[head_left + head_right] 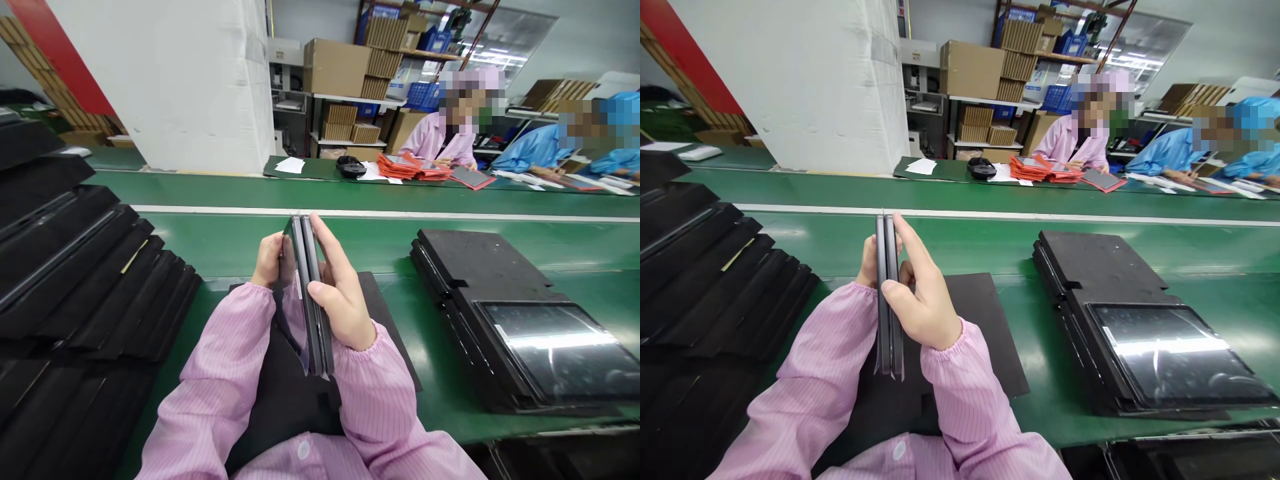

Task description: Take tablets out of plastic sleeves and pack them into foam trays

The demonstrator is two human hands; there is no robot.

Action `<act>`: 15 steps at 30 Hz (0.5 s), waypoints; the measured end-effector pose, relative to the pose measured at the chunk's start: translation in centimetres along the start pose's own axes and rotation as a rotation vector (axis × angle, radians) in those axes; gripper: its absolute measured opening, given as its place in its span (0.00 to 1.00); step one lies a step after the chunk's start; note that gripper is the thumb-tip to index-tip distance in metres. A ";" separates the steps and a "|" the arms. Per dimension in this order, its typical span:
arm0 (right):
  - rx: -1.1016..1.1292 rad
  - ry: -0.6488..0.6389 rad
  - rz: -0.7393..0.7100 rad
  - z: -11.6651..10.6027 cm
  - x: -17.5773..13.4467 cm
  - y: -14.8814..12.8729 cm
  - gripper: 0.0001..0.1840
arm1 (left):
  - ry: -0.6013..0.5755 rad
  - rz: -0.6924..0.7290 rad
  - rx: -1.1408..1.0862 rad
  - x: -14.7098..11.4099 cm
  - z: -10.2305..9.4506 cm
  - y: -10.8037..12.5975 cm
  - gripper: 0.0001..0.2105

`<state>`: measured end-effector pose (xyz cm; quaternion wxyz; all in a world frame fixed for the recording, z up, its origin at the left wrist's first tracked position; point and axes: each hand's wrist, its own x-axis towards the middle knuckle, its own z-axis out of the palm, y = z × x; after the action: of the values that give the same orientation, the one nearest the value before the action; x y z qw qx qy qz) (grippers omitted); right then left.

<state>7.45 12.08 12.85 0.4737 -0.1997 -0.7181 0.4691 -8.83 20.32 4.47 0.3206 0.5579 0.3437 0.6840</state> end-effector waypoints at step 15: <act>-0.017 0.005 -0.023 0.2 -0.1 0.2 0.39 | 0.014 -0.002 -0.004 -0.4 0.3 1.0 0.30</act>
<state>7.30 11.95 12.62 0.4793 -0.1964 -0.7231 0.4571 -8.51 19.48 5.16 0.3200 0.5523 0.3451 0.6881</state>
